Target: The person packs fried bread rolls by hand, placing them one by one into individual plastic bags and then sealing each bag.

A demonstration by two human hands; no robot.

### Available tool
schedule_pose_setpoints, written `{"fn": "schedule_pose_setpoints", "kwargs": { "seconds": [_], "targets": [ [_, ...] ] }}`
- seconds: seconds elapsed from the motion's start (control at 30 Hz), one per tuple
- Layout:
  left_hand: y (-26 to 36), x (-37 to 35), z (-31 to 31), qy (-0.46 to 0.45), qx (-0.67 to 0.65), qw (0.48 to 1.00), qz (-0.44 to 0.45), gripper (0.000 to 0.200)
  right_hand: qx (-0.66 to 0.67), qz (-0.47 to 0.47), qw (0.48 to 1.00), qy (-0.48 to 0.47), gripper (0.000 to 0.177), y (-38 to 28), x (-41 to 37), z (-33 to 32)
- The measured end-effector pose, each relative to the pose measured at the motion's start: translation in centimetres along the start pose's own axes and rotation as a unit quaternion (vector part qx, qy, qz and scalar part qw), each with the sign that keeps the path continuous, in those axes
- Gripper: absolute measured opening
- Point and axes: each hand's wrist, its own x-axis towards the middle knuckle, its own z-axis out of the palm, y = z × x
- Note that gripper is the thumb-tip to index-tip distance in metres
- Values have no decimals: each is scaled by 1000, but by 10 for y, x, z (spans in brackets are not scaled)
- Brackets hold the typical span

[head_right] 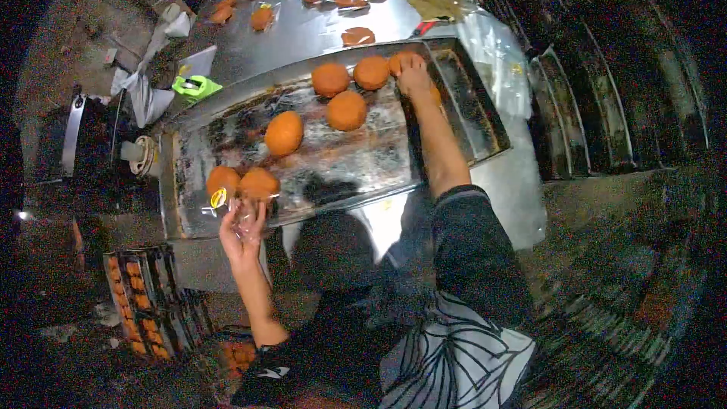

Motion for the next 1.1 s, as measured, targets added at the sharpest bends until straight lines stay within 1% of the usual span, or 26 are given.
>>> {"fn": "schedule_pose_setpoints", "kwargs": {
  "seconds": [0.03,0.07,0.13,0.17,0.2,0.27,0.3,0.33,0.4,0.43,0.47,0.5,0.53,0.57,0.63,0.67,0.73,0.8,0.83,0.87,0.9,0.93,1.0,1.03,1.07,1.1],
  "targets": [
    [11,3,-11,-13,-27,1000,-8,24,-37,9,999,-4,49,-5,-2,12],
    [18,6,-19,-26,-61,998,-15,25,77,-2,992,-97,55,-29,-16,-9],
    [26,10,-7,31,-90,996,2,28,44,-104,975,-190,63,-81,-54,-67],
    [29,15,-3,-18,-95,995,-3,27,5,-127,980,-156,64,-98,-60,-87],
    [30,16,-1,-61,-98,993,-6,27,14,-137,977,-161,64,-98,-56,-71],
    [26,25,6,-34,-134,990,10,29,202,-35,971,-120,63,-92,-45,-27],
    [26,27,8,-27,-135,990,20,29,236,31,963,-128,59,-103,-41,-38],
    [26,31,13,-14,-173,984,28,31,240,26,962,-127,59,-113,-48,-52],
    [23,26,19,-4,-214,976,32,34,417,33,907,44,58,-152,-92,-114],
    [18,22,24,29,-216,975,52,40,413,-96,897,125,61,-170,-114,-141],
    [11,18,28,63,-215,972,68,45,400,-210,885,114,66,-183,-130,-176],
    [-4,11,33,59,-212,974,56,45,356,-261,892,100,70,-197,-148,-196],
    [-24,2,38,-12,-146,985,88,45,307,-307,897,84,74,-205,-160,-212],
    [-43,-7,43,-87,-82,986,117,45,294,-297,904,84,74,-203,-163,-226],
    [-60,-32,65,-129,-37,988,74,46,373,-198,906,20,82,-191,-168,-246],
    [-65,-43,72,-162,13,985,52,47,365,-193,910,22,82,-181,-178,-250],
    [-83,-55,69,-191,41,981,14,43,404,-275,870,72,91,-162,-203,-255],
    [-99,-73,75,-229,110,967,-1,41,389,-220,894,29,95,-154,-213,-262],
    [-102,-84,75,-199,102,971,-87,42,375,-123,918,31,95,-158,-217,-263],
    [-110,-82,69,-200,101,971,-88,42,357,-26,933,34,95,-164,-217,-264],
    [-121,-77,59,-216,172,958,-78,43,369,-49,915,153,93,-170,-215,-256],
    [-128,-72,49,-230,242,940,-66,44,368,-52,916,151,93,-168,-221,-256],
    [-107,-90,66,-162,278,938,-127,49,420,-39,895,143,98,-170,-234,-264],
    [-99,-103,79,-197,174,960,-96,47,489,-34,867,87,92,-166,-248,-264],
    [-96,-109,87,-231,65,969,-65,46,488,-32,868,91,92,-166,-253,-257],
    [-100,-108,78,-201,150,966,-59,45,577,51,813,63,91,-167,-259,-249]
  ]
}}
